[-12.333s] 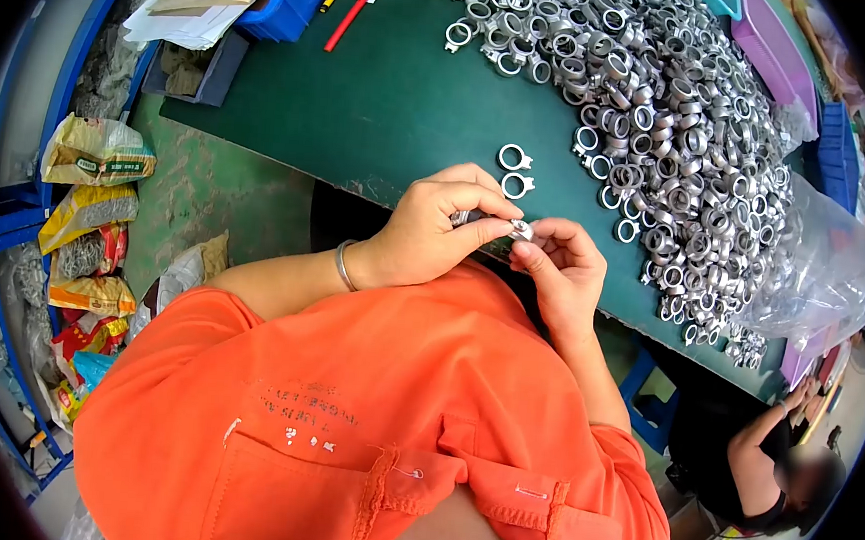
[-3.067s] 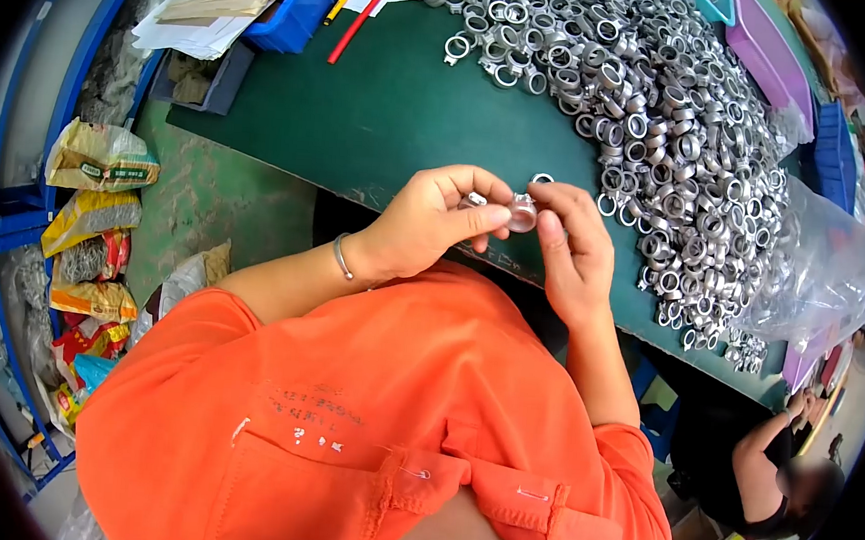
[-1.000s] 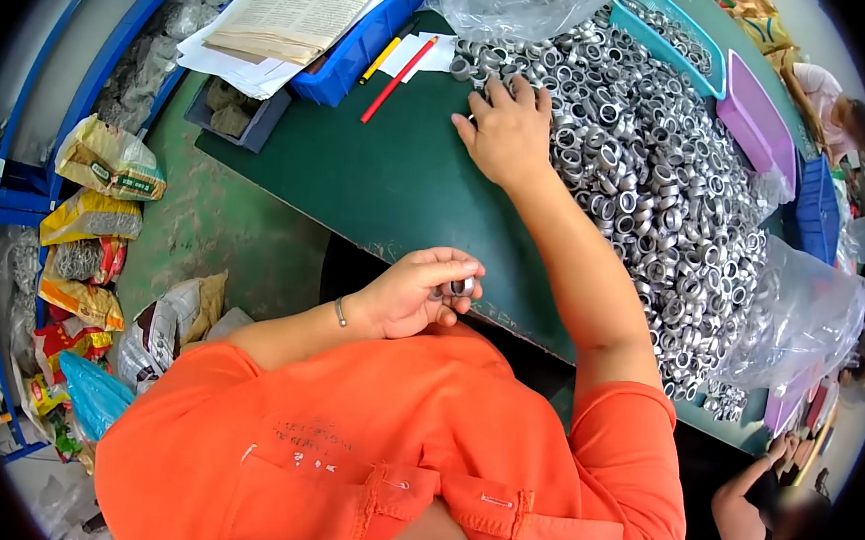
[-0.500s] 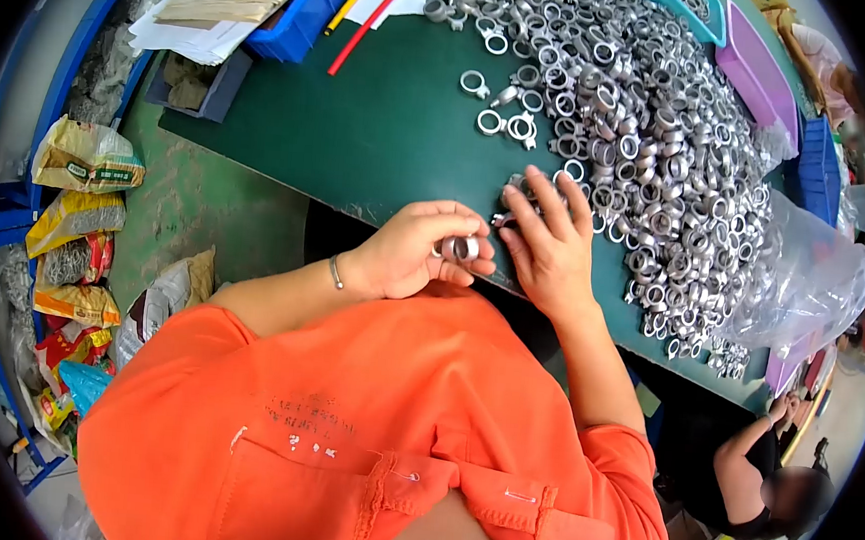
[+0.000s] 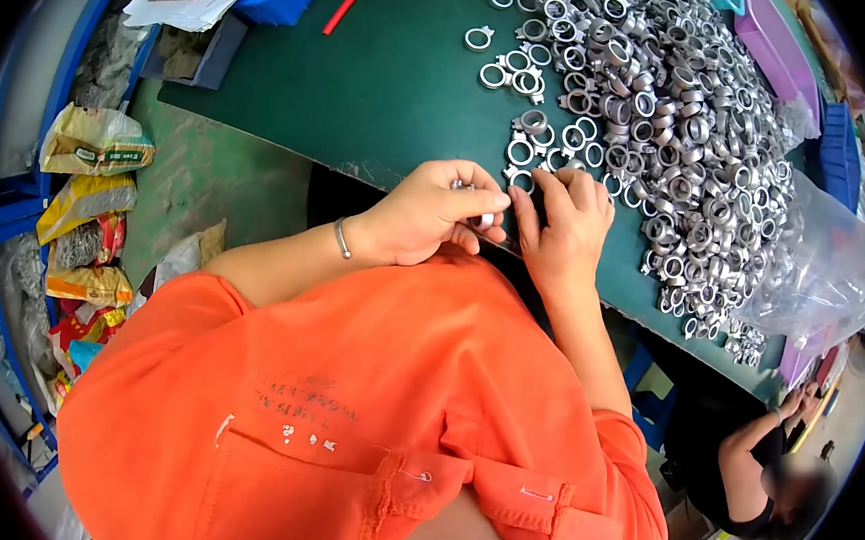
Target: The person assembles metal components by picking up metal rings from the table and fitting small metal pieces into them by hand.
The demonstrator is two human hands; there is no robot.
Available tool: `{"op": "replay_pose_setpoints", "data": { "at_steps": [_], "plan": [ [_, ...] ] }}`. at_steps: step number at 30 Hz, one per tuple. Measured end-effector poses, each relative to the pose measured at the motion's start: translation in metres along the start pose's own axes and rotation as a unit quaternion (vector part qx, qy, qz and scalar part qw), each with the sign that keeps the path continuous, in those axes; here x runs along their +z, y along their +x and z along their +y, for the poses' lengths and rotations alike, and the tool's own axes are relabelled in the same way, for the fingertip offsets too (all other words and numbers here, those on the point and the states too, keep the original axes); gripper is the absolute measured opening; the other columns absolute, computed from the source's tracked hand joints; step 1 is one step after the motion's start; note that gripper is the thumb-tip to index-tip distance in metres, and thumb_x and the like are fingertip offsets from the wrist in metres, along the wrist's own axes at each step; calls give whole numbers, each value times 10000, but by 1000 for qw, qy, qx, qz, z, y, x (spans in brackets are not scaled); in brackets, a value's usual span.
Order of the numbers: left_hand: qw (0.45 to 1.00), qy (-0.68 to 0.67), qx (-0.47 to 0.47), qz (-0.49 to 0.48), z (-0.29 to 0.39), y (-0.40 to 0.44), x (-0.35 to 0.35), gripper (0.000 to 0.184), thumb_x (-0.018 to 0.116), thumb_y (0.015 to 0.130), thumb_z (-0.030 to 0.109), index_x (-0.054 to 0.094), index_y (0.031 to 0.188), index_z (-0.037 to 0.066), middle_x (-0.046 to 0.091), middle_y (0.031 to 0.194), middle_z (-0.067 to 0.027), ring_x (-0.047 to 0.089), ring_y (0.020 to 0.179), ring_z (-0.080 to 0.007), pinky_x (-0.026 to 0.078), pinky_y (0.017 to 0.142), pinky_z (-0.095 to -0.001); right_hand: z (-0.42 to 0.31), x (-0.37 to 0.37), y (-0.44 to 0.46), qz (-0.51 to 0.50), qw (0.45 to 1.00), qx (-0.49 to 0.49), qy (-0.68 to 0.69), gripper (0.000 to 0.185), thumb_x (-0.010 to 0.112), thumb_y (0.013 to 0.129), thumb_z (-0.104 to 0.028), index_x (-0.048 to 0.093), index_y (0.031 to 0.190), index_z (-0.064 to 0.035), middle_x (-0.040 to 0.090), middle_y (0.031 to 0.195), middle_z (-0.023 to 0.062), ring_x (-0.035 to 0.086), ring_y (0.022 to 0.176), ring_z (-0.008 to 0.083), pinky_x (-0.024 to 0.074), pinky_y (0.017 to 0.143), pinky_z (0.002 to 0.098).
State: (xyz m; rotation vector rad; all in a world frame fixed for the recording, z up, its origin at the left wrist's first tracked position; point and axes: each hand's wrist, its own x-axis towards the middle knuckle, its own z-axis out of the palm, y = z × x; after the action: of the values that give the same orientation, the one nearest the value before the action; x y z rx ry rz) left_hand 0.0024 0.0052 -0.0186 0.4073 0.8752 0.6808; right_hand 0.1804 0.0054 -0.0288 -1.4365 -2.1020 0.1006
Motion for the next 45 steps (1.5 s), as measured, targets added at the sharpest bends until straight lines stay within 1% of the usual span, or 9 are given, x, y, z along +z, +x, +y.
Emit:
{"op": "replay_pose_setpoints", "data": {
  "at_steps": [13, 19, 24, 28, 36, 40, 42, 43, 45],
  "plan": [
    [995, 86, 47, -25, 2, -3, 5, 187, 612, 873, 149, 586, 936, -26, 594, 767, -70, 631, 718, -152, 512, 517, -218, -8, 5, -14, 126, 941, 43, 312, 303, 724, 641, 80, 560, 872, -26, 605, 793, 99, 590, 626, 214, 475, 527, 265],
    [991, 126, 44, -12, 6, -6, 7, 152, 621, 865, 123, 614, 890, -27, 602, 746, -59, 609, 689, -124, 479, 539, -208, -14, -9, -8, 100, 964, -75, 236, 250, 683, 662, 111, 602, 871, -1, 623, 860, 117, 614, 695, 236, 499, 582, 278],
    [918, 302, 255, 19, 5, -8, 6, 70, 660, 812, 49, 641, 836, -14, 608, 811, -41, 553, 653, -93, 450, 590, -206, -15, -6, -20, 40, 937, 16, 346, 192, 586, 748, 133, 584, 906, 23, 609, 909, 133, 615, 732, 211, 500, 622, 254],
    [861, 365, 354, -10, -4, -8, 1, 54, 678, 781, 18, 645, 815, -7, 607, 837, -47, 559, 697, -104, 449, 597, -223, -21, -14, -24, -16, 783, 282, 554, 170, 451, 932, -22, 537, 1071, 26, 585, 901, 66, 588, 762, 99, 480, 641, 208],
    [763, 470, 441, -42, -18, -16, 0, 123, 679, 711, -45, 642, 815, 10, 599, 803, -73, 562, 715, -142, 442, 585, -259, -13, -11, -34, -124, 768, 225, 587, 203, 485, 934, -72, 566, 1083, 39, 593, 860, 48, 562, 726, 90, 470, 628, 201],
    [750, 474, 461, -24, -24, -20, -3, 136, 643, 784, -6, 619, 917, 7, 608, 828, -75, 568, 666, -144, 457, 571, -243, -15, -7, -42, -3, 755, 130, 643, 213, 598, 832, 34, 595, 1044, 14, 603, 944, 88, 579, 845, 122, 493, 688, 218],
    [984, 165, 64, -28, -23, -28, -1, 182, 531, 904, 117, 561, 1041, -1, 620, 861, -87, 608, 656, -171, 491, 525, -226, -15, -12, -48, 31, 883, 54, 464, 239, 677, 710, 73, 637, 931, -8, 610, 1005, 131, 599, 904, 232, 494, 763, 298],
    [995, 9, -26, -91, -27, -25, -10, 312, 396, 970, 242, 508, 1118, -8, 625, 888, -100, 643, 680, -205, 533, 491, -230, -13, -17, -45, -12, 889, -29, 457, 226, 682, 697, 65, 644, 908, -8, 610, 1022, 138, 600, 908, 260, 489, 782, 319],
    [975, -96, -120, -161, -34, -22, -19, 330, 430, 957, 298, 524, 1106, 19, 635, 883, -96, 664, 726, -203, 526, 449, -247, -20, -28, -42, -74, 894, -116, 427, 198, 682, 697, 38, 658, 887, -14, 612, 1052, 141, 595, 925, 293, 477, 812, 356]
  ]
}}
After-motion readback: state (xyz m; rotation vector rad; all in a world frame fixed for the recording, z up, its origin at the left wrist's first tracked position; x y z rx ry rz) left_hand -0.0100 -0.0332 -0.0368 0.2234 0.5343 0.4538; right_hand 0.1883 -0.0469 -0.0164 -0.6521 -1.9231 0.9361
